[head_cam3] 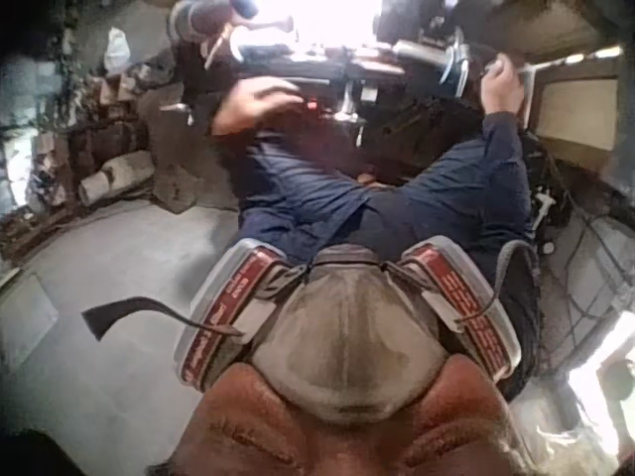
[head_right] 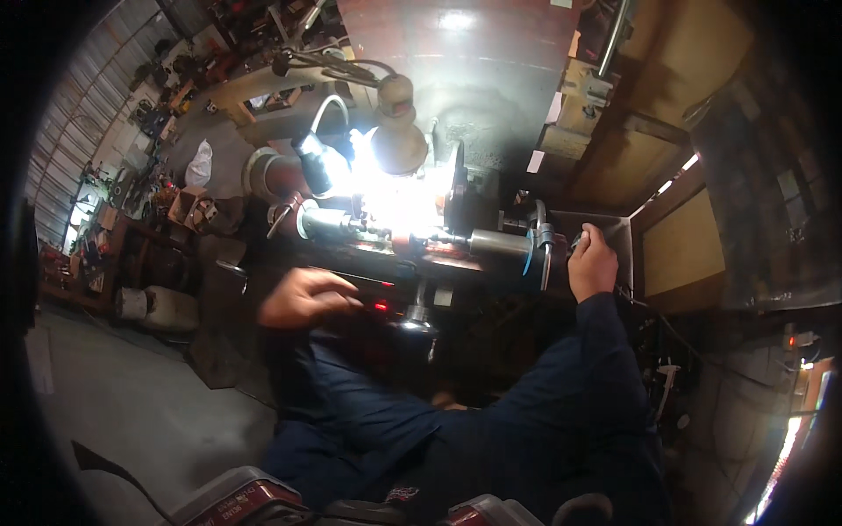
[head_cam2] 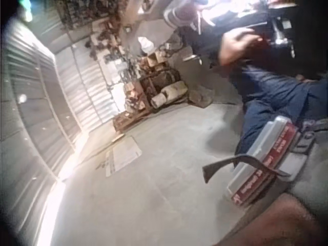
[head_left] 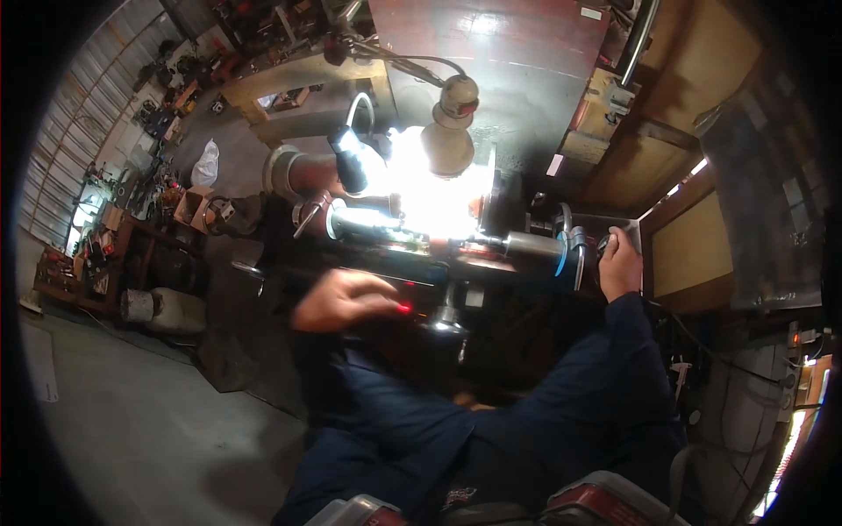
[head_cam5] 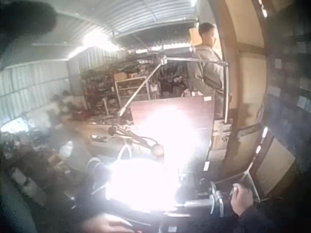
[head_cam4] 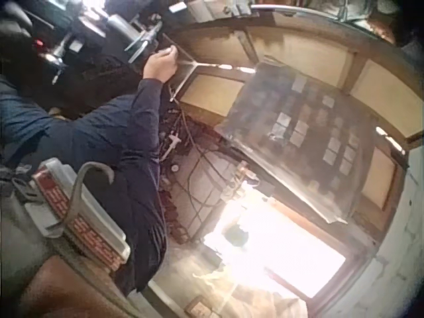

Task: Operating a metal lathe to shape a cylindrical metal workpiece.

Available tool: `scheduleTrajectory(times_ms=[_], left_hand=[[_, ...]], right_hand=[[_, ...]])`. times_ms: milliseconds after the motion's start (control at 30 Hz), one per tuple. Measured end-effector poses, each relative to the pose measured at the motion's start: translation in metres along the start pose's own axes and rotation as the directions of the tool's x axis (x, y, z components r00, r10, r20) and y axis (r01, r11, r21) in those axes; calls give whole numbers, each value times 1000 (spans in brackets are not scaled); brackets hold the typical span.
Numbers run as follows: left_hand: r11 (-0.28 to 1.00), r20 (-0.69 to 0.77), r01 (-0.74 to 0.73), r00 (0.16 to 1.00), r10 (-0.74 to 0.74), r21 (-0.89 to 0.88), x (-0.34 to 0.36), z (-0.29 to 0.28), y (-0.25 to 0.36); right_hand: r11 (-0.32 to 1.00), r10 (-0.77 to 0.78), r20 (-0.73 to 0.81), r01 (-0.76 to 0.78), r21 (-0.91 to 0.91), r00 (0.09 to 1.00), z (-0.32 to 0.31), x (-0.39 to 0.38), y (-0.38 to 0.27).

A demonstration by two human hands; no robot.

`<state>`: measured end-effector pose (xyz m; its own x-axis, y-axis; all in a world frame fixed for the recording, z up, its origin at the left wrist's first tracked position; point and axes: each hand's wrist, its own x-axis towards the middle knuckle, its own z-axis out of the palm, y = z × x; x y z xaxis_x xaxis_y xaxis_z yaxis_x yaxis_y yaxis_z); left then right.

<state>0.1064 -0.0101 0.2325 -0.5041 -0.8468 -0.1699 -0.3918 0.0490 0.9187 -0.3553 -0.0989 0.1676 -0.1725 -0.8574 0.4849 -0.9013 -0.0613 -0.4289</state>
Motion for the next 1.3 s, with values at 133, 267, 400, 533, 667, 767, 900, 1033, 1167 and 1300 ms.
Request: scheduleTrajectory(times_ms=[133, 267, 400, 533, 667, 767, 900, 1033, 1167, 1300], left_hand=[[958, -797, 156, 595, 104, 241, -7, -77, -27], [770, -750, 339, 609, 258, 540, 30, -105, -90], [632, -692, 351, 575, 437, 691, 54, -108, -111], [702, -684, 284, 618, 387, 654, 53, -114, -115], [763, -714, 287, 629, 307, 580, 45, -117, -110], [716, -692, 294, 629, 355, 634, 52, -120, -111], [714, -657, 226, 633, 410, 663, 55, -122, -94], [735, -635, 184, 661, 400, 653, 48, -120, -107], [769, -683, 272, 677, 275, 579, 48, -114, -115], [797, -681, 225, 672, 289, 560, 48, -114, -111]], right_hand=[[999, 20, 163, -12, -52, 986, 7, 18, -10], [992, 69, 363, -26, -120, 929, 19, 38, -13], [990, 127, 573, -71, -118, 810, 45, 70, 66], [561, -325, 890, 823, -92, 321, 59, 91, 85], [995, 82, 466, -44, -92, 881, 27, 46, 23], [995, 48, 277, -21, -97, 960, 16, 19, -5], [999, 42, 13, -42, 6, 999, 10, -4, -8], [997, 28, -90, -20, 78, 996, 23, -23, -6], [996, -20, -134, 32, 86, 991, 17, -34, -8], [988, -44, -197, 71, 135, 980, 13, -39, -8]])
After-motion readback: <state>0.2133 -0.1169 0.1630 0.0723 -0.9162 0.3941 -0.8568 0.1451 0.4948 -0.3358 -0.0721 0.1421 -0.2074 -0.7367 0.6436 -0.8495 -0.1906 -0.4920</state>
